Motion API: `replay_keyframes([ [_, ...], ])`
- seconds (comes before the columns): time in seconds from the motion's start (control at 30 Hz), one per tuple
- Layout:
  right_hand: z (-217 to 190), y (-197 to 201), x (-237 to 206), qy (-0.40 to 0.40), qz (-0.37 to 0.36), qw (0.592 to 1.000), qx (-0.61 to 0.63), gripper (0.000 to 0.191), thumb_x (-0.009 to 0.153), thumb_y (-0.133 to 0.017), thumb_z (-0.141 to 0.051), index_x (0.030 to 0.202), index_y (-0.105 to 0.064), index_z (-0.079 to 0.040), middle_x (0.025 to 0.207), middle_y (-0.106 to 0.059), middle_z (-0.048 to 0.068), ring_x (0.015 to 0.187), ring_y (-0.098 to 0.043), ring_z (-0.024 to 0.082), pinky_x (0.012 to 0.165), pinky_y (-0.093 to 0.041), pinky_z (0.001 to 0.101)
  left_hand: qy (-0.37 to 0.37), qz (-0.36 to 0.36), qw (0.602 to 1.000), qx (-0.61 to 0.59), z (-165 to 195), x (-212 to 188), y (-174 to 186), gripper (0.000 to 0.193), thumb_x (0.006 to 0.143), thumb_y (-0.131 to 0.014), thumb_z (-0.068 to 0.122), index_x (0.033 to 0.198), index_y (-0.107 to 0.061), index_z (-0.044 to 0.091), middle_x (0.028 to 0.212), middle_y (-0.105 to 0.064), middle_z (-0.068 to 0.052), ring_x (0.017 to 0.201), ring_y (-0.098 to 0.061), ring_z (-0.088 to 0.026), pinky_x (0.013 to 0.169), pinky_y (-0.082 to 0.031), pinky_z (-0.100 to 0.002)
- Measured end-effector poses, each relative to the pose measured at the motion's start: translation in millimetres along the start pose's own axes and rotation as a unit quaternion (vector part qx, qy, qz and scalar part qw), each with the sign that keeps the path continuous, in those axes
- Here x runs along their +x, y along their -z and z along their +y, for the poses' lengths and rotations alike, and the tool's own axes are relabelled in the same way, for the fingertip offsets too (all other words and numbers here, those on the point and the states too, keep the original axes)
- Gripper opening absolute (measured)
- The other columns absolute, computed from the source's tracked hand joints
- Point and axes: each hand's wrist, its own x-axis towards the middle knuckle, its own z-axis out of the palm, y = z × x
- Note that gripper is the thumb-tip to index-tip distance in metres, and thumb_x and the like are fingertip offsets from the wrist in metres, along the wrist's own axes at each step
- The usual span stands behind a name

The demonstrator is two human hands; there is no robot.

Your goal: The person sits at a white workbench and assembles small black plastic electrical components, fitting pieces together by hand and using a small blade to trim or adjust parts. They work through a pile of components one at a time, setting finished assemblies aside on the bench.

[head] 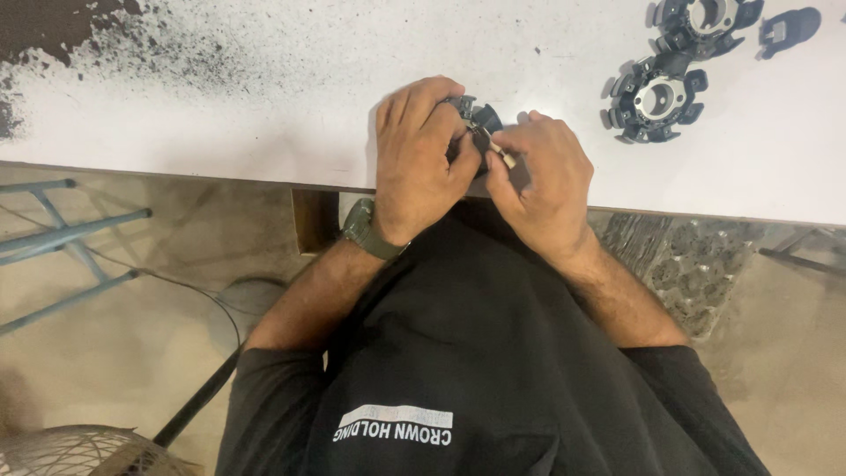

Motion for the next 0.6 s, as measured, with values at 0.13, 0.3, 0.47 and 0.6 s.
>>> replay_keyframes([
  [0.13,-1.7,-1.3,-2.0,0.026,-0.003,1.0,-0.008,0.026,0.09,-0.078,0.005,0.11,-0.064,-0.004,0.105,-0.067,0.01,0.1,-0.067,0.032,0.104,-0.057,0.0483,-0.011,0.015,1.0,0.017,-1.9,-4.0,-3.6,0.011,0.087,-0.071,0.007,0.093,-0.062,0.006,0.132,-0.059,-0.009,0.133,-0.052,-0.029,0.114,-0.037,-0.049],
  [0.3,-6.3,-2.3,-0.8,0.033,-0.007,0.998,-0.054,0.028,0.089,-0.079,0.006,0.111,-0.066,-0.006,0.104,-0.067,0.009,0.101,-0.066,0.032,0.104,-0.058,0.0474,-0.019,0.035,0.999,0.019,-2.1,-6.7,-7.1,0.013,0.086,-0.07,0.004,0.096,-0.062,0.005,0.131,-0.059,-0.009,0.135,-0.053,-0.03,0.113,-0.039,-0.05],
  [0.47,-8.6,3.9,1.0,0.028,-0.039,0.997,-0.064,0.027,0.089,-0.077,0.005,0.111,-0.066,-0.006,0.104,-0.068,0.009,0.103,-0.066,0.034,0.11,-0.055,0.0504,-0.018,0.04,0.999,0.011,2.4,-4.9,1.1,0.013,0.085,-0.07,0.003,0.095,-0.062,0.006,0.132,-0.059,-0.007,0.135,-0.055,-0.031,0.113,-0.042,-0.05],
  [0.6,-5.6,4.8,0.2,0.024,-0.002,0.999,-0.022,0.024,0.09,-0.075,0.003,0.11,-0.064,-0.004,0.101,-0.068,0.011,0.096,-0.068,0.034,0.112,-0.051,0.054,0.014,-0.002,0.994,-0.106,-3.3,2.5,16.1,0.021,0.092,-0.074,0.008,0.107,-0.062,0.001,0.144,-0.051,-0.016,0.13,-0.057,-0.032,0.103,-0.051,-0.044],
])
